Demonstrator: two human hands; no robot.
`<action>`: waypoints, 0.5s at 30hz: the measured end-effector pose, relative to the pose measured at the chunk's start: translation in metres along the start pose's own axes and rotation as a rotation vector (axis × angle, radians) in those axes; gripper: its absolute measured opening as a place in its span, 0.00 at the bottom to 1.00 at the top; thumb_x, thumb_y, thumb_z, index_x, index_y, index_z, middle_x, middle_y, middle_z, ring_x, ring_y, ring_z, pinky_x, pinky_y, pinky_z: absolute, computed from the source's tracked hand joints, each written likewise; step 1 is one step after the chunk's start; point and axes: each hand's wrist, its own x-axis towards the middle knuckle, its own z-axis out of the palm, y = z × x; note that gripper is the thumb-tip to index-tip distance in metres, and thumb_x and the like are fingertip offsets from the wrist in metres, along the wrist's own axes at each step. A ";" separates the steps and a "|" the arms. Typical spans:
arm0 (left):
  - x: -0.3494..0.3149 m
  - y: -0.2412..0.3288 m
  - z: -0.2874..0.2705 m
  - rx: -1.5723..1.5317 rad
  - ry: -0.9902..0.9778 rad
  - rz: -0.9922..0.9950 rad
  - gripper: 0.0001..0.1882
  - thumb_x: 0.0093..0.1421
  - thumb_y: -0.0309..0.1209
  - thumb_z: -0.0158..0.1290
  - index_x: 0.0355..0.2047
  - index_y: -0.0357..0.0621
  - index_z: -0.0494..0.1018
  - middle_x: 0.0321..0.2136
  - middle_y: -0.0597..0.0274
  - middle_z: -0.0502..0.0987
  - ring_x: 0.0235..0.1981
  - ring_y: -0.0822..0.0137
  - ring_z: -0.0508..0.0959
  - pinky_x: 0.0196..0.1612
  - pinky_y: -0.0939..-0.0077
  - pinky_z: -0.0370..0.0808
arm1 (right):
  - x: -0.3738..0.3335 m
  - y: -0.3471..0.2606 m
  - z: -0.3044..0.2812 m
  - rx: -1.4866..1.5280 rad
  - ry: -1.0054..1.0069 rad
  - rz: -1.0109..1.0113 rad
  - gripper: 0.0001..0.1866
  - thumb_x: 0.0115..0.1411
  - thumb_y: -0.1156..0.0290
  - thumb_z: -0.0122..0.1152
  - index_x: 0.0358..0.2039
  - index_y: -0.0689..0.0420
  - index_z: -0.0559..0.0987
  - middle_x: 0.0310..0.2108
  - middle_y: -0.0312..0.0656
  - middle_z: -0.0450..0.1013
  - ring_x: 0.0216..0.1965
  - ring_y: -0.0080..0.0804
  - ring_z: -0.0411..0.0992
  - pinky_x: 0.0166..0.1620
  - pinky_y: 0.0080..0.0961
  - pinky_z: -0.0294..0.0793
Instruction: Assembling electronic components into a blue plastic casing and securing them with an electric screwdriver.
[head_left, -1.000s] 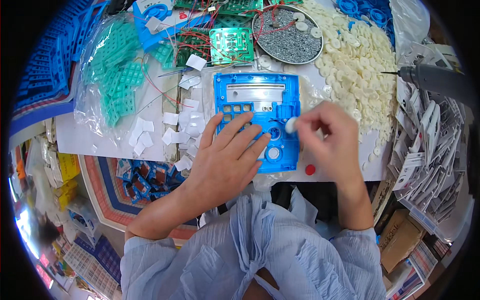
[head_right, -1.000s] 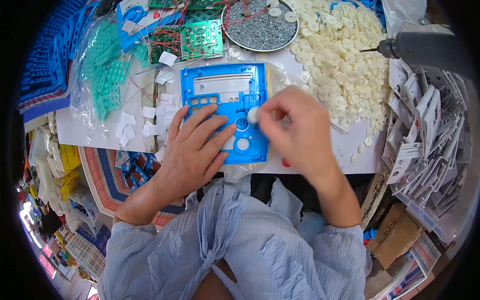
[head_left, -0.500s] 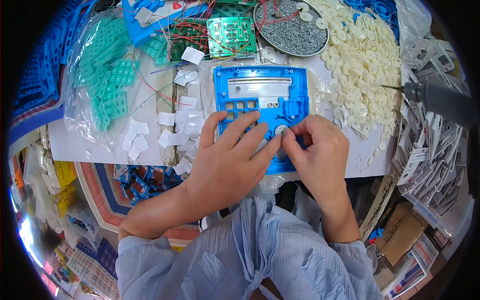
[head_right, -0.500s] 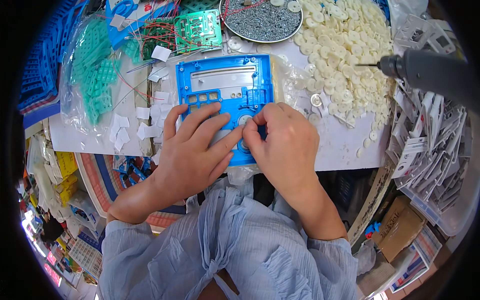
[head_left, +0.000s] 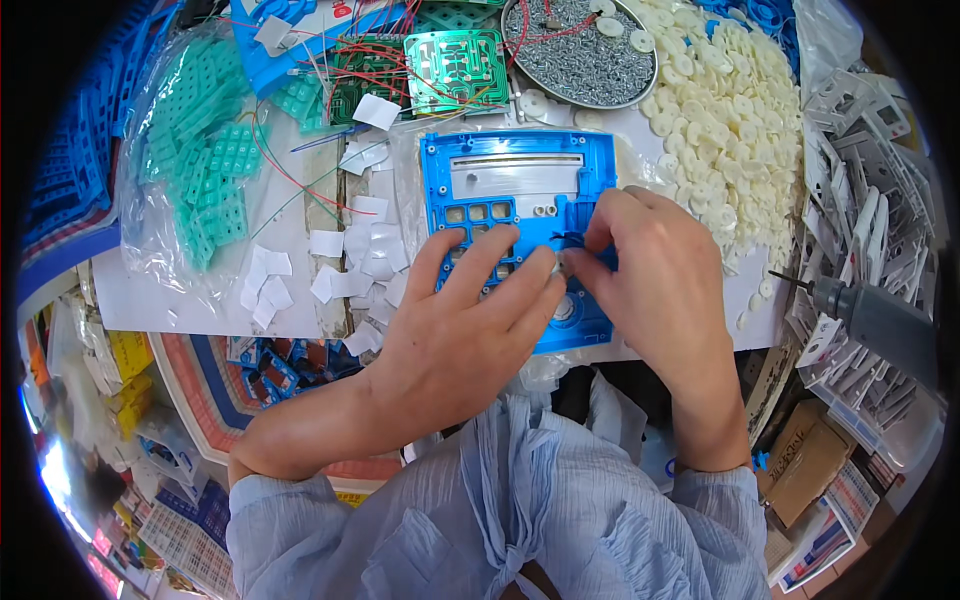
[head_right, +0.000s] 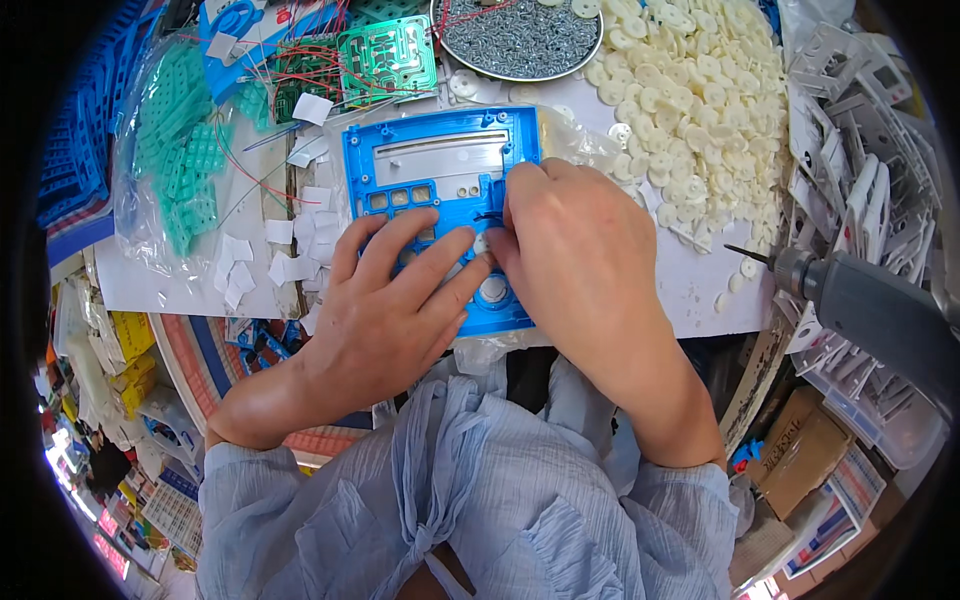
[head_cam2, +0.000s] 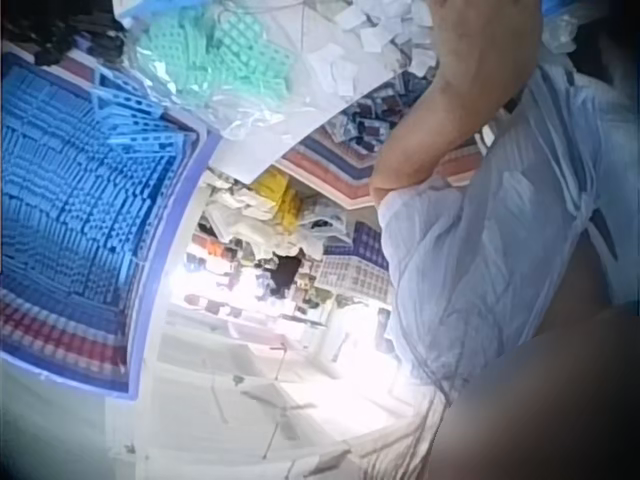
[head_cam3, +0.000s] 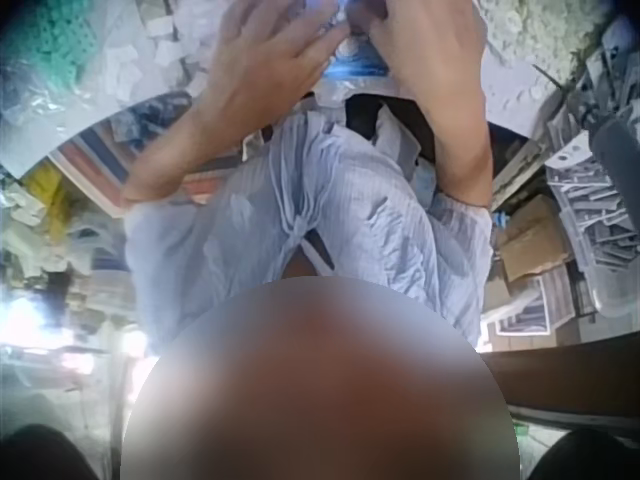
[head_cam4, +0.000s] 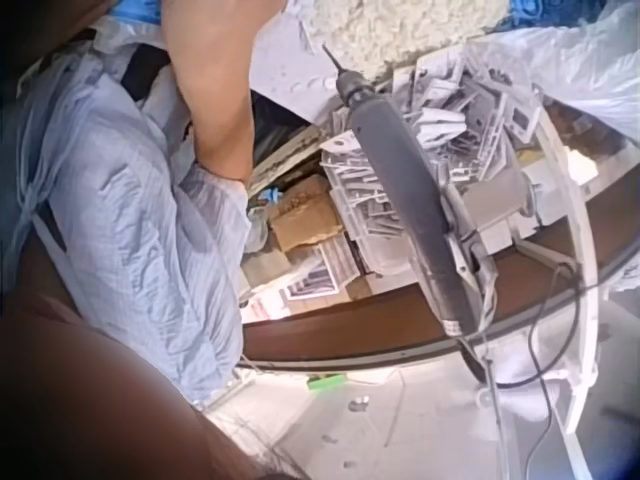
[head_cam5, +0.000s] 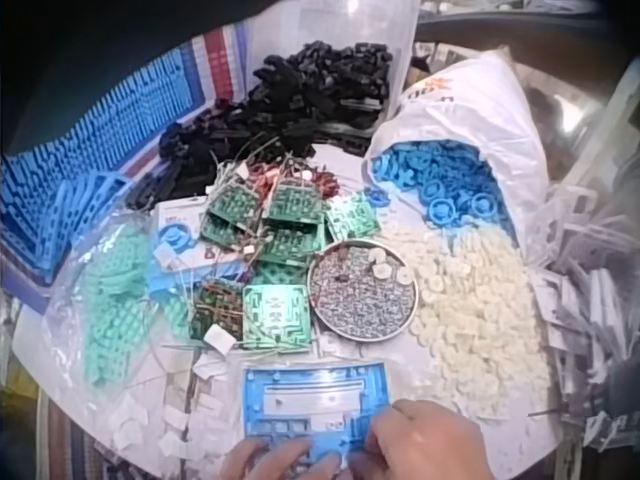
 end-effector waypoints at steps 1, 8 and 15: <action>0.000 0.000 0.000 0.004 -0.007 0.013 0.24 0.53 0.34 0.62 0.52 0.48 0.77 0.57 0.62 0.73 0.60 0.54 0.69 0.62 0.47 0.62 | 0.000 0.001 0.000 0.004 0.001 -0.013 0.10 0.49 0.71 0.71 0.27 0.57 0.76 0.27 0.44 0.74 0.33 0.47 0.77 0.34 0.42 0.76; 0.004 0.000 -0.006 0.040 -0.066 0.047 0.25 0.53 0.35 0.63 0.52 0.44 0.77 0.57 0.62 0.73 0.60 0.56 0.69 0.63 0.46 0.61 | -0.005 0.014 -0.009 0.324 -0.021 0.003 0.12 0.50 0.72 0.73 0.28 0.60 0.76 0.25 0.42 0.73 0.28 0.39 0.74 0.31 0.32 0.72; 0.015 -0.002 -0.013 0.096 -0.091 0.146 0.24 0.53 0.35 0.61 0.51 0.42 0.77 0.51 0.61 0.74 0.57 0.58 0.71 0.64 0.45 0.64 | -0.046 0.027 -0.055 0.536 0.343 0.132 0.11 0.49 0.76 0.73 0.32 0.62 0.79 0.25 0.34 0.70 0.27 0.19 0.64 0.31 0.19 0.61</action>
